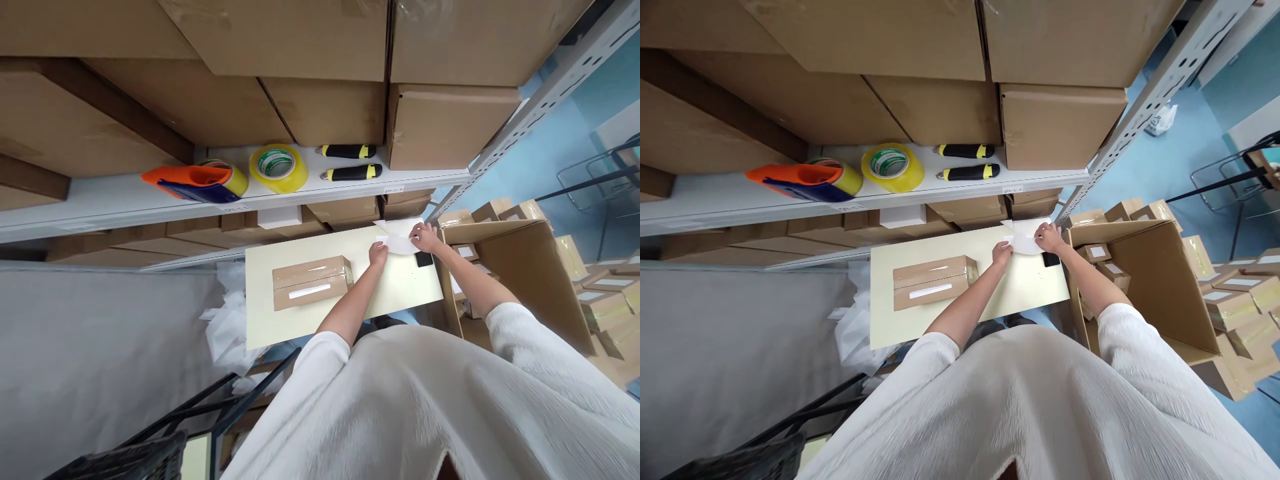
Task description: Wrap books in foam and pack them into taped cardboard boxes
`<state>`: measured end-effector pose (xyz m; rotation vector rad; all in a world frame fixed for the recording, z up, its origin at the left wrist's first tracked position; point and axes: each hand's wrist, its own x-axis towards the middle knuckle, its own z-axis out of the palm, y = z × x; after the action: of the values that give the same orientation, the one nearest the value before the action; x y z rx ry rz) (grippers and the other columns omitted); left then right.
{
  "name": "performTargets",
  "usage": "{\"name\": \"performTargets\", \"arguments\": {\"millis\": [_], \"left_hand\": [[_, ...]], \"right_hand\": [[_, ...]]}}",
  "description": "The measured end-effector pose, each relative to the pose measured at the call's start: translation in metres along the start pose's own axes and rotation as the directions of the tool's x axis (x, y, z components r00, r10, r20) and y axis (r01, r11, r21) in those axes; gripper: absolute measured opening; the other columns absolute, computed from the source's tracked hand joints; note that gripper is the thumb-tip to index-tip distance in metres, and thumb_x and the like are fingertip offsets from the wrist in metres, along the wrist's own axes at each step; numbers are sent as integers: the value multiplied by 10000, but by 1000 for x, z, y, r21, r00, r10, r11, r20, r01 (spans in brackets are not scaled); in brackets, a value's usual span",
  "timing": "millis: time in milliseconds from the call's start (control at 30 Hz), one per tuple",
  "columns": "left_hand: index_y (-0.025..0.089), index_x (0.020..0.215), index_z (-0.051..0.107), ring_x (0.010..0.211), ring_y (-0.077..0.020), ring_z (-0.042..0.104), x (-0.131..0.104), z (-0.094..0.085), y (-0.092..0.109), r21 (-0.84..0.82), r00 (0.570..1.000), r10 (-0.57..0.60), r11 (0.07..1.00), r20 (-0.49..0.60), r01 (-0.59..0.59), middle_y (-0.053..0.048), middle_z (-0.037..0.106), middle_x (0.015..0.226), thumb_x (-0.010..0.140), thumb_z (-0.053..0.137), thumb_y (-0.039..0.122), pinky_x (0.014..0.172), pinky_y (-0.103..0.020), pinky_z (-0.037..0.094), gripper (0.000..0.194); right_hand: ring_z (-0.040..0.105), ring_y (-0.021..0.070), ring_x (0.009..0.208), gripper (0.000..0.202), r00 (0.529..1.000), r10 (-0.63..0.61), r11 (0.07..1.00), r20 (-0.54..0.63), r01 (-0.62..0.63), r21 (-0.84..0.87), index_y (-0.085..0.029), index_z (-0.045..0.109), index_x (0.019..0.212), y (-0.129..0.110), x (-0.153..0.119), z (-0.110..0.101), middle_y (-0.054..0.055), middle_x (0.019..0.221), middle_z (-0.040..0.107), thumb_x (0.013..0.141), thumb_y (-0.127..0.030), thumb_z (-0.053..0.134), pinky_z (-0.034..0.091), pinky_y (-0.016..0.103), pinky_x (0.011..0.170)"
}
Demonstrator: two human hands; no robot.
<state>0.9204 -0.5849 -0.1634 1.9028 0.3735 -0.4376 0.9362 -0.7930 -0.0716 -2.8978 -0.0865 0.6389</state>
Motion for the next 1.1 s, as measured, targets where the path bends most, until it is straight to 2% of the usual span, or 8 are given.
{"name": "performTargets", "arguments": {"millis": [100, 167, 267, 333, 533, 767, 933, 1100], "left_hand": [[185, 1436, 649, 1075, -217, 784, -3, 1, 3, -144, 990, -139, 979, 26, 142, -136, 787, 1296, 891, 713, 209, 965, -370, 631, 550], [185, 1372, 673, 1112, -211, 781, -5, 3, 5, -279, 978, -201, 937, 57, 209, -132, 782, 1319, 858, 698, 144, 970, -343, 625, 517], [191, 1253, 713, 1142, -233, 779, -10, 6, 8, -400, 972, -221, 886, 80, 235, -141, 774, 1335, 791, 721, 90, 1004, -360, 614, 472], [209, 1210, 728, 1169, -256, 773, -13, 8, 9, -427, 975, -206, 877, 86, 223, -139, 772, 1341, 768, 741, 80, 1040, -403, 606, 461], [227, 1158, 737, 1288, -264, 725, -21, 8, 8, -343, 984, -117, 926, 135, 157, -109, 785, 1328, 815, 684, 65, 1114, -422, 559, 383], [218, 1180, 711, 1200, -222, 755, -7, -1, 26, -212, 998, 58, 976, 37, -49, -103, 793, 1289, 914, 662, 62, 1134, -385, 543, 312], [233, 1166, 711, 1093, -224, 777, 2, -3, 43, -146, 997, 54, 988, 55, -46, -74, 829, 1151, 931, 675, 59, 1064, -382, 566, 295], [229, 1132, 722, 1030, -228, 783, 3, -5, 49, -111, 999, 28, 994, 22, -26, -51, 832, 1021, 901, 709, 51, 1024, -361, 571, 291]], "right_hand": [[490, 393, 1402, 466, 1000, 21, 999, -13, -20, 49, -279, 841, 1231, -15, 1, -4, 95, 1548, 644, 1100, -412, 414, 390, 560, 1162], [514, 388, 1393, 504, 999, 41, 995, -1, -41, 86, -250, 836, 1220, -26, 5, -5, 113, 1468, 704, 1107, -515, 423, 359, 561, 1179], [558, 387, 1364, 546, 995, 101, 987, 14, -102, 124, -233, 817, 1238, -42, 12, -3, 129, 1401, 747, 1064, -645, 503, 354, 551, 1168], [588, 377, 1341, 537, 989, 147, 978, 24, -149, 149, -239, 807, 1238, -49, 17, 0, 128, 1366, 765, 1034, -666, 551, 369, 525, 1145], [686, 328, 1217, 338, 977, 201, 952, 73, -212, 222, -239, 808, 1118, -52, 22, 5, 97, 1174, 822, 1006, -495, 617, 405, 448, 1093], [729, 312, 1176, 298, 990, 119, 946, 70, -134, 296, -253, 815, 1154, -44, 17, 9, 64, 1211, 830, 1018, -430, 618, 466, 429, 1067], [743, 303, 1172, 281, 993, 111, 935, 26, -113, 337, -266, 829, 1186, -40, 19, 14, 55, 1222, 833, 986, -385, 672, 512, 405, 1046], [755, 274, 1108, 257, 999, 46, 903, 7, -45, 428, -258, 845, 1140, -35, 22, 16, 43, 1155, 843, 949, -374, 718, 553, 356, 991]]}}
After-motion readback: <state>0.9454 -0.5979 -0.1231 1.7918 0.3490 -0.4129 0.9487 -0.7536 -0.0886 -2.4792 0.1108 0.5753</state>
